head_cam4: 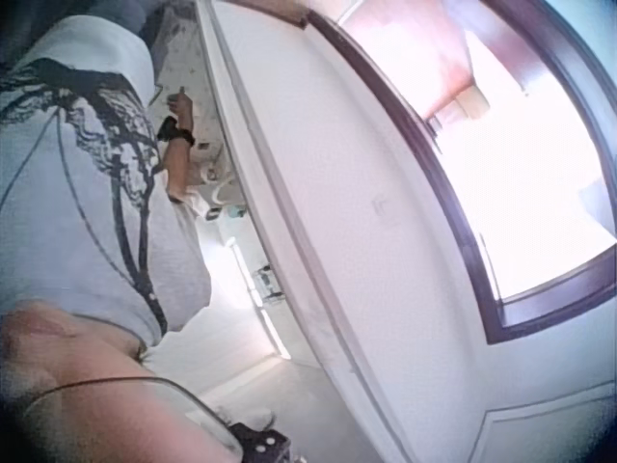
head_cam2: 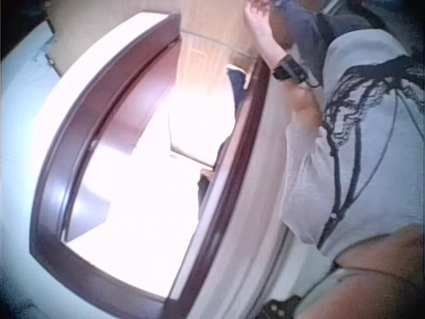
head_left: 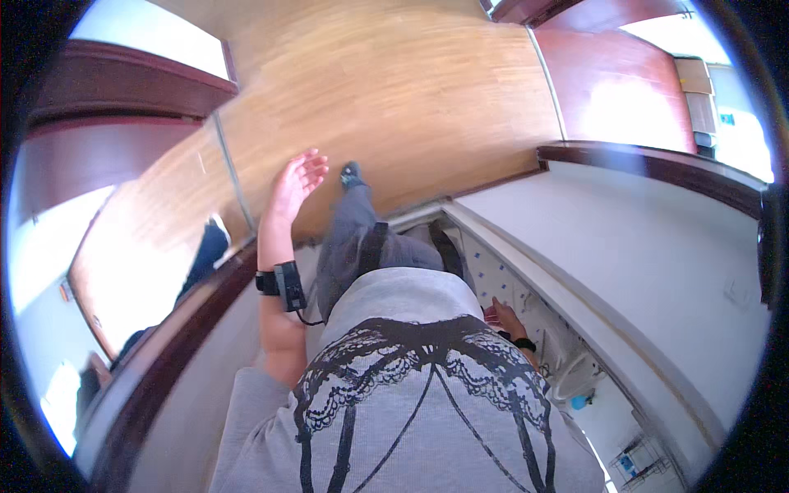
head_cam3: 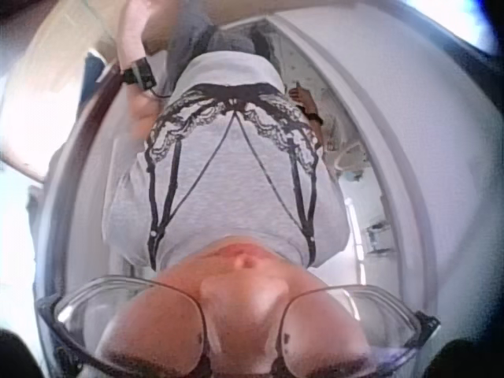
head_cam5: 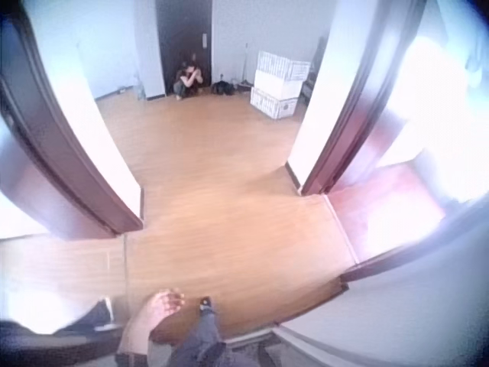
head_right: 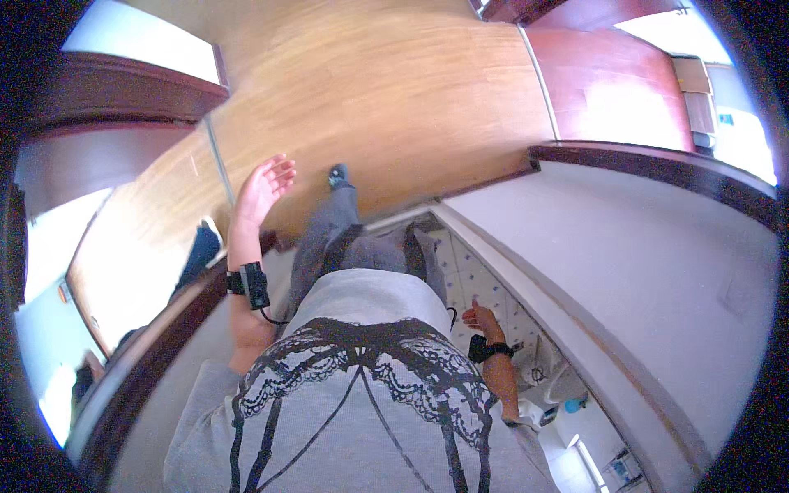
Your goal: The person is washing and rinsing a small grey cloth in a bathroom sink, then moves to an office and picks up a water bottle.
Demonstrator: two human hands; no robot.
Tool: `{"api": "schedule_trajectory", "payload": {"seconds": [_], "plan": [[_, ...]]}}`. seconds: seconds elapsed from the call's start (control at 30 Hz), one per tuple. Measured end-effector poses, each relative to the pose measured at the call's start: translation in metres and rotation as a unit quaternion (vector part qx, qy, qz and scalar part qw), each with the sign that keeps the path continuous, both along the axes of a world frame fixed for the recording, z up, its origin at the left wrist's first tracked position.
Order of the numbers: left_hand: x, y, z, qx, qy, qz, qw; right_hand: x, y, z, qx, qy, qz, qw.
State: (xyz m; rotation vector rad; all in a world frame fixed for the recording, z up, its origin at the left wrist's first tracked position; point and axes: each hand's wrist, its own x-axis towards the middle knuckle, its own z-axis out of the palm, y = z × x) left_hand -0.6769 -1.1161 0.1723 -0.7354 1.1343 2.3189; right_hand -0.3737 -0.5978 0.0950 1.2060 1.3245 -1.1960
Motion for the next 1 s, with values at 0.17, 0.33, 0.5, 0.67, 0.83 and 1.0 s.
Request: {"api": "schedule_trajectory", "payload": {"seconds": [0.17,0.33,0.5,0.67,0.83,1.0], "plan": [[-0.138,-0.098,0.035,-0.123,0.051,-0.017,0.991,-0.085,-0.099,0.017,-0.040,0.083,-0.003,0.996],[-0.236,-0.139,0.050,-0.146,0.107,0.033,0.983,-0.209,-0.144,0.027,0.032,0.186,0.195,0.962],[-0.288,-0.158,0.019,-0.121,0.058,0.037,0.990,-0.338,-0.124,-0.017,0.092,0.058,0.162,0.981],[-0.334,-0.196,-0.010,-0.092,-0.026,0.174,0.980,-0.550,-0.111,-0.024,0.049,0.227,0.256,0.938],[-0.400,-0.220,0.000,-0.135,-0.031,0.241,0.961,-0.807,-0.165,0.002,0.082,0.386,0.360,0.845],[-0.451,-0.253,0.002,-0.150,-0.066,0.297,0.941,-0.998,-0.353,0.132,-0.068,0.531,0.449,0.715]]}}
